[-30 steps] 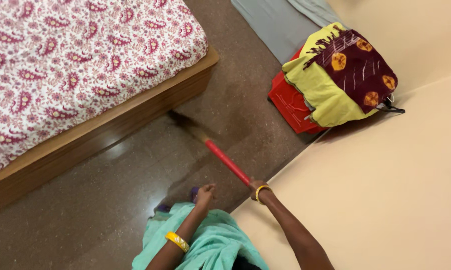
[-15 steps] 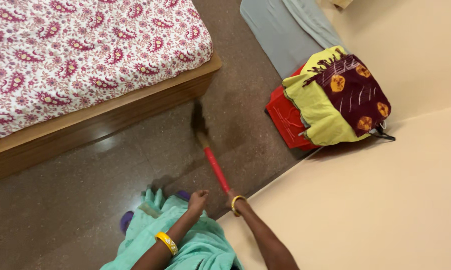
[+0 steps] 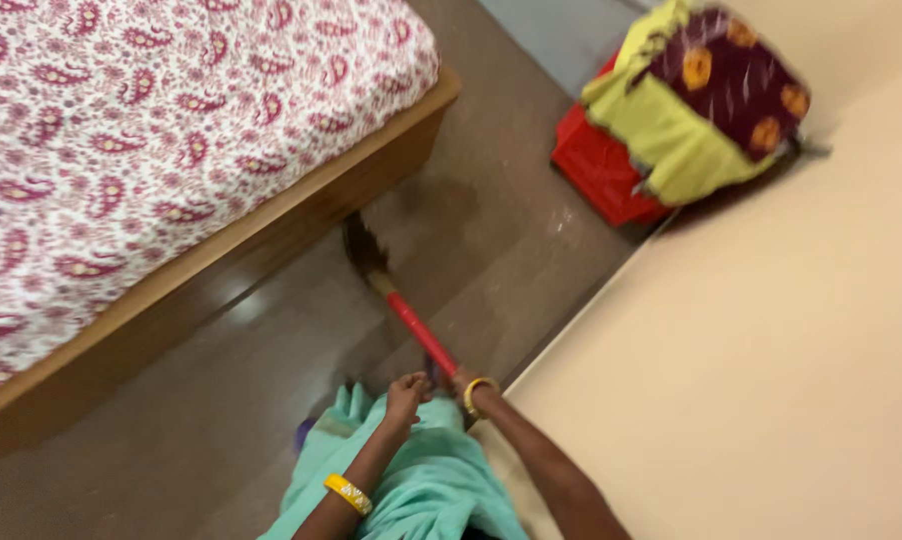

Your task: The person sweeps the floor of a bedroom and an adjacent hallway using a broom. They move around furniture such as a bed, a storage box, and a nightstand, sweeping along walls and under the bed. The person briefly lifts a doormat to sweep underneath it before returning to the bedroom to continue sweeping.

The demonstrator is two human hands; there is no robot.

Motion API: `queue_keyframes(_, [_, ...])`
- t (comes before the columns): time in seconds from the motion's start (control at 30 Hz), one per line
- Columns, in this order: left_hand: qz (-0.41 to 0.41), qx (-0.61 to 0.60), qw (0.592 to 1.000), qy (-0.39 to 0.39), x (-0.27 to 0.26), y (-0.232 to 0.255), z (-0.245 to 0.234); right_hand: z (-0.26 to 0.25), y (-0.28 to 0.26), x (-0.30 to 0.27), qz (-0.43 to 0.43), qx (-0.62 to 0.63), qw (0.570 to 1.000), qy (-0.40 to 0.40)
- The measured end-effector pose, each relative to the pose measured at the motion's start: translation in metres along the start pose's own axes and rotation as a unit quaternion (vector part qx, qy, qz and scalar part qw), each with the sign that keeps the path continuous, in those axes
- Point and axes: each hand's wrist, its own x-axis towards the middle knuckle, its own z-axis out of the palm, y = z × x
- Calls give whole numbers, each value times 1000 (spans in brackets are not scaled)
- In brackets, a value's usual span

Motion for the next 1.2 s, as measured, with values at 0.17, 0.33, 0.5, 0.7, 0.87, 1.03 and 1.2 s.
queue_keyframes(0.17, [-21,40,999,0,-43,-43,-75,56,-9,-76,41,72,994,69])
queue_keyframes(0.33, [29,-20,998,-60,-57,-62,-65,92,-12,-130,114,102,985,77])
queue_keyframes(0.5, [37,-6,997,-72,-68,-81,-48,100,-20,-128,157,158,969,105])
queue_keyframes(0.7, [32,33,999,-25,-61,-128,-70,114,-51,-85,151,171,969,97])
queue_keyframes(0.87, [86,60,994,-2,-52,-139,-68,125,-71,-55,137,219,962,83])
queue_keyframes(1.03, [10,117,993,29,-74,-107,-59,119,-49,-76,33,105,993,51])
queue_keyframes(1.2, [-10,102,995,17,-91,-87,-55,104,-12,-111,63,115,988,82])
